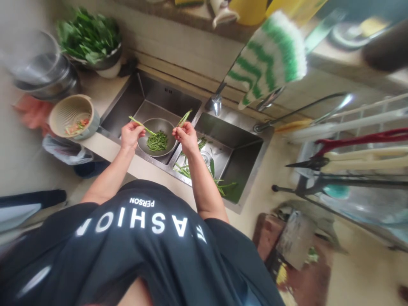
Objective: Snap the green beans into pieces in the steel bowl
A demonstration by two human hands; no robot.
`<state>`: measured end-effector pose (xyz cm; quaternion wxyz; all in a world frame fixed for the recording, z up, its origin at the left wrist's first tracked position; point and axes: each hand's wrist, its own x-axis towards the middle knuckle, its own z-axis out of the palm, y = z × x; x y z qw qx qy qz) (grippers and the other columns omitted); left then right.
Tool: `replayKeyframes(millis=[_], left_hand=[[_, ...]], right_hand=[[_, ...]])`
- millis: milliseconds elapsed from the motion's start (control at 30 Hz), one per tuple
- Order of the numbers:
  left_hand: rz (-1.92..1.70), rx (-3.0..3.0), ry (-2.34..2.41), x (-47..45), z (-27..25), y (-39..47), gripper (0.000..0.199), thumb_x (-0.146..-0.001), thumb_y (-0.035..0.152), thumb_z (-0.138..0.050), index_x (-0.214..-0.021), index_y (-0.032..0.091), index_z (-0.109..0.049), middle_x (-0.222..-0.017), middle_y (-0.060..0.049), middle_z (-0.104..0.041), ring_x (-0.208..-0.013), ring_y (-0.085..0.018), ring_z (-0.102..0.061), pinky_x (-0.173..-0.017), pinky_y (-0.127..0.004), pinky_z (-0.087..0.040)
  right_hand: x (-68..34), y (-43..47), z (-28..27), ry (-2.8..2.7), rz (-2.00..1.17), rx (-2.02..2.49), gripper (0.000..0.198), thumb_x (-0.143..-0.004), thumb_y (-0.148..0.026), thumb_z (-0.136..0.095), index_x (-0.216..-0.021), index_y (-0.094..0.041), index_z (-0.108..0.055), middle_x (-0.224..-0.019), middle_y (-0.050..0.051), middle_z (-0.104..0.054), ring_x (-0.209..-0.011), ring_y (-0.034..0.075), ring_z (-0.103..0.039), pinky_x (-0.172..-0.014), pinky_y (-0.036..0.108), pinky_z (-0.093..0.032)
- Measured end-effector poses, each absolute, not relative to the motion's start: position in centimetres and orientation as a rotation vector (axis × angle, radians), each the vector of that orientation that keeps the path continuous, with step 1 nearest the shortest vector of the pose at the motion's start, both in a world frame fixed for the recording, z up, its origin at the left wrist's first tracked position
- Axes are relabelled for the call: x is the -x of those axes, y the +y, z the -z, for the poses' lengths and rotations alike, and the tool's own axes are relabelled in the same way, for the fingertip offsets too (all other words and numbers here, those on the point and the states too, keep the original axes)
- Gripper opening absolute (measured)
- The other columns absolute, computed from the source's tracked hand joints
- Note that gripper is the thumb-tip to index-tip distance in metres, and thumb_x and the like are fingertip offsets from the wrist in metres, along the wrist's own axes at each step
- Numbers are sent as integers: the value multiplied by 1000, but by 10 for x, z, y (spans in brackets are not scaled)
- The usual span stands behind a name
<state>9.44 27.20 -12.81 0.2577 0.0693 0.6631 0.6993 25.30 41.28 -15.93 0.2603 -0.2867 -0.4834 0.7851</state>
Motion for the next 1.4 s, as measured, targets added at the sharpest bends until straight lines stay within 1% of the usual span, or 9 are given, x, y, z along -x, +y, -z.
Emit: replayKeyframes(millis=[167,400,633,700,800,900,1033,1233,1400], left_hand=[[-1707,-288,1600,-117,125,275,26,-50,23,-77,-71,12,-65,-62,1,-67,-53,-9,-62,-49,-19,-52],[-1637,-404,1589,-127,125,280,26,-53,23,-76,-74,12,-67,-62,1,-67,-54,-10,-62,-48,-18,-48],[-1680,-608,1707,-122,147,284,21,-60,26,-72,-76,14,-64,-68,-1,-67,-59,-11,-61,-56,-22,-49],[-1635,-750,1823,-116,148,282,25,-65,28,-71,-84,14,-64,-77,-4,-68,-67,-14,-63,-64,-26,-53],[-1417,-1173,2148,-107,135,275,42,-74,28,-67,-113,16,-60,-113,-13,-68,-97,-22,-65,-86,-38,-54],[-955,-1693,2427,-102,113,268,45,-85,24,-57,-130,18,-55,-141,-19,-54,-128,-32,-50,-107,-53,-38],[-530,-2074,2386,-97,101,270,32,-93,20,-42,-115,20,-66,-121,-16,-65,-123,-35,-50,-109,-66,-21],[-365,-2233,2272,-90,108,275,29,-93,18,-39,-85,17,-68,-90,-13,-67,-101,-31,-57,-102,-65,-28],[-691,-1984,2391,-83,121,282,22,-91,23,-44,-81,17,-63,-85,-11,-65,-95,-28,-59,-97,-54,-38]], right_hand=[[-249,404,154,-1501,-2202,701,67,-70,-41,-75,-128,-32,-42,-75,-6,-66,-57,10,-56,-53,23,-43],[-241,390,159,-1511,-2140,827,28,-73,-36,-67,-88,-23,-46,-70,-5,-63,-62,10,-57,-57,22,-41],[-239,378,158,-1606,-2186,656,41,-70,-53,-73,-82,-21,-52,-64,-5,-56,-59,10,-49,-58,24,-36],[-240,379,156,-1596,-2174,635,43,-68,-55,-75,-82,-21,-53,-63,-6,-53,-57,9,-45,-57,24,-34],[-243,387,154,-1588,-2098,668,44,-67,-56,-77,-80,-20,-54,-61,-6,-50,-56,8,-43,-58,24,-34],[-248,395,151,-1671,-2044,665,45,-67,-57,-77,-79,-19,-55,-60,-6,-50,-55,8,-44,-57,25,-35],[-252,401,142,-1789,-2020,596,42,-70,-55,-77,-79,-19,-58,-60,-5,-51,-55,9,-45,-56,25,-36],[-253,397,136,-1808,-2015,619,40,-70,-53,-77,-79,-18,-59,-60,-5,-54,-54,9,-47,-55,25,-38],[-248,391,138,-1625,-2102,685,42,-66,-53,-80,-77,-18,-59,-58,-6,-53,-53,8,-46,-55,25,-40]])
